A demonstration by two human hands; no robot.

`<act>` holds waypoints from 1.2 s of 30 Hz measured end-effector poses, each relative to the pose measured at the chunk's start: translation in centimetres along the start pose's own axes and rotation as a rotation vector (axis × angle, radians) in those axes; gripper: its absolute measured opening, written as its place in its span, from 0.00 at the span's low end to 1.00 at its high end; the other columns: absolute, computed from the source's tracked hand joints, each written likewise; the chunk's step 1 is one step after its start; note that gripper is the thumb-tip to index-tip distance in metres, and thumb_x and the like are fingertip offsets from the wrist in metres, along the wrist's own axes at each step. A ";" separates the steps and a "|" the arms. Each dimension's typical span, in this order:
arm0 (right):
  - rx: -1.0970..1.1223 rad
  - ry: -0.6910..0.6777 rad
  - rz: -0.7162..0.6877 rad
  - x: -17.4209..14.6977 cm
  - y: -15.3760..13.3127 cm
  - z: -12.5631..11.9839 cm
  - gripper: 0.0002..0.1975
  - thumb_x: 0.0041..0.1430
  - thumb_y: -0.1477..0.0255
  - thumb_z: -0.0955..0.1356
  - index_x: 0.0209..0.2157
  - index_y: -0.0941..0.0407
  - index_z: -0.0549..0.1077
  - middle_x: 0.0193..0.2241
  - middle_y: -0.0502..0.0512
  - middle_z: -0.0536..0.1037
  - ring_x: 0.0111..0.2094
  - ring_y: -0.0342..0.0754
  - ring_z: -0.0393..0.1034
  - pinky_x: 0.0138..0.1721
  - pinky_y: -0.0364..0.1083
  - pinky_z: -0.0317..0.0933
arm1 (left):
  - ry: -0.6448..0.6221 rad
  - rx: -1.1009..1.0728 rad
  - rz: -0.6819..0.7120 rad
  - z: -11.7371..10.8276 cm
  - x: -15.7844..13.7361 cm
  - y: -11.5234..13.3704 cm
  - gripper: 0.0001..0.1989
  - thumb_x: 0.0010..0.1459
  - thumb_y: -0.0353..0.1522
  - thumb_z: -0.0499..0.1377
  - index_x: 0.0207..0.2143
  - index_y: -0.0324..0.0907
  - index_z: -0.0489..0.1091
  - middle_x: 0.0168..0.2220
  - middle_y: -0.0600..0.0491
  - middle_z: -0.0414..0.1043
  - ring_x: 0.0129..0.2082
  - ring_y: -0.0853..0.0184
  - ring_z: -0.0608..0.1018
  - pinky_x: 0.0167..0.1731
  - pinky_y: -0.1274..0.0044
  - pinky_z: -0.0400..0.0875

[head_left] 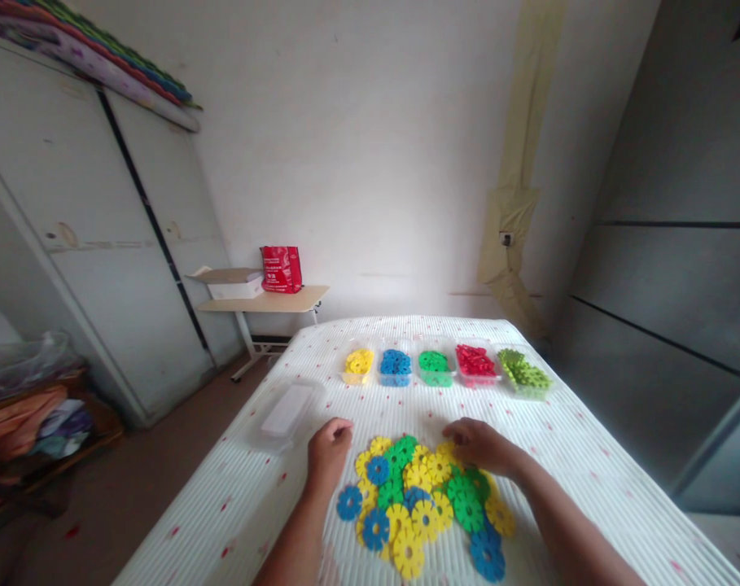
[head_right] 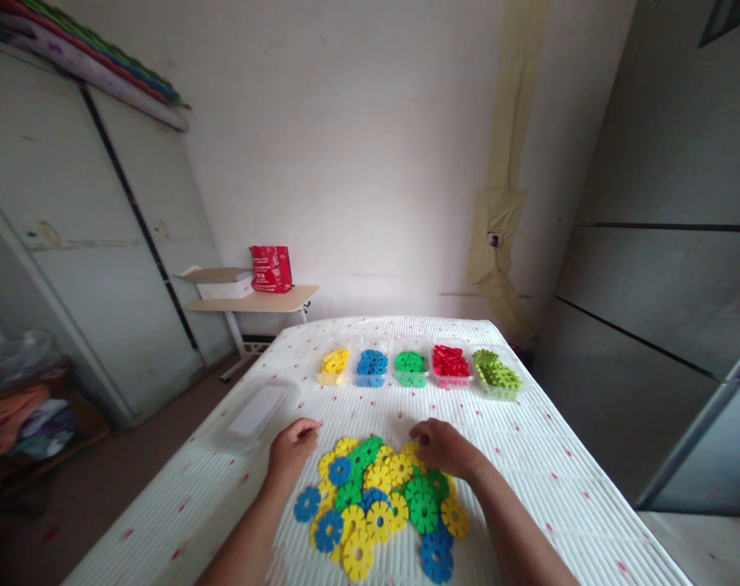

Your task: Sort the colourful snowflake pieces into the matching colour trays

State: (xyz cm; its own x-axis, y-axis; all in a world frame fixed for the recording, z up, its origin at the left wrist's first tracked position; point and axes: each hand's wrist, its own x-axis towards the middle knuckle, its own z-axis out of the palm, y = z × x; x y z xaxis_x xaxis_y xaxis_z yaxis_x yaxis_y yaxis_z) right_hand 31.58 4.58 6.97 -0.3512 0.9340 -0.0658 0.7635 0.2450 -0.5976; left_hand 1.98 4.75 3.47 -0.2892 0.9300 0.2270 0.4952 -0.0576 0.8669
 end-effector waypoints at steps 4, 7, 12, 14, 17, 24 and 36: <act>-0.180 0.040 -0.040 0.7 0.2 1.2 0.15 0.42 0.79 0.63 0.34 0.56 0.75 0.32 0.53 0.73 0.32 0.45 0.66 0.34 0.41 0.57 | 0.004 -0.006 0.007 -0.1 0.0 0.2 0.11 0.43 0.35 0.52 0.24 0.41 0.72 0.18 0.56 0.71 0.23 0.66 0.74 0.25 0.79 0.66; -0.097 0.032 0.014 0.8 0.1 1.1 0.10 0.37 0.79 0.66 0.27 0.58 0.72 0.28 0.50 0.72 0.29 0.43 0.63 0.28 0.39 0.54 | 0.010 -0.013 0.011 -0.1 0.0 0.1 0.11 0.42 0.35 0.52 0.24 0.41 0.71 0.20 0.55 0.71 0.23 0.67 0.73 0.26 0.78 0.66; 0.041 0.075 0.076 1.2 -0.8 -0.9 0.06 0.38 0.80 0.66 0.22 0.58 0.66 0.20 0.46 0.68 0.23 0.38 0.60 0.21 0.37 0.50 | 0.006 -0.029 0.001 0.0 0.0 0.0 0.11 0.42 0.36 0.52 0.24 0.40 0.71 0.19 0.55 0.71 0.22 0.67 0.73 0.25 0.78 0.66; 0.155 0.101 0.102 1.6 -1.9 -1.5 0.05 0.42 0.79 0.65 0.23 0.57 0.64 0.18 0.44 0.66 0.18 0.36 0.58 0.18 0.37 0.49 | 0.006 -0.034 0.001 0.1 0.0 -0.1 0.11 0.43 0.36 0.52 0.24 0.40 0.71 0.18 0.55 0.71 0.22 0.66 0.74 0.26 0.78 0.66; 0.428 0.053 0.080 3.0 -4.6 -1.3 0.06 0.43 0.79 0.65 0.27 0.57 0.65 0.12 0.40 0.63 0.12 0.35 0.54 0.13 0.36 0.47 | 0.008 -0.037 0.002 0.1 0.0 -0.1 0.11 0.44 0.36 0.51 0.25 0.40 0.71 0.18 0.55 0.71 0.23 0.65 0.74 0.26 0.77 0.66; 0.604 0.229 0.086 11.0 -11.5 0.4 0.09 0.47 0.81 0.65 0.33 0.58 0.67 0.13 0.41 0.66 0.12 0.35 0.60 0.13 0.35 0.53 | 0.010 -0.026 0.005 0.2 0.0 -0.2 0.12 0.45 0.34 0.51 0.26 0.39 0.72 0.20 0.54 0.72 0.24 0.66 0.75 0.28 0.77 0.67; 0.457 0.495 0.109 6.7 -4.2 -0.5 0.04 0.46 0.73 0.63 0.26 0.58 0.69 0.17 0.48 0.72 0.17 0.42 0.69 0.18 0.39 0.59 | -0.016 -0.011 0.081 0.6 0.0 -0.7 0.09 0.46 0.29 0.53 0.26 0.40 0.73 0.25 0.54 0.74 0.28 0.68 0.75 0.32 0.79 0.67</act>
State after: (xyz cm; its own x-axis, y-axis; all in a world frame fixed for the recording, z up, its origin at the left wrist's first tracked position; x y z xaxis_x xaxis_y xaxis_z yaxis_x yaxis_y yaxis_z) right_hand 26.29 9.94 9.49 0.0869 0.9827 0.1634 0.4370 0.1098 -0.8927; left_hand 2.16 5.02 2.61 -0.2355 0.9278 0.2893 0.5077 -0.1364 0.8507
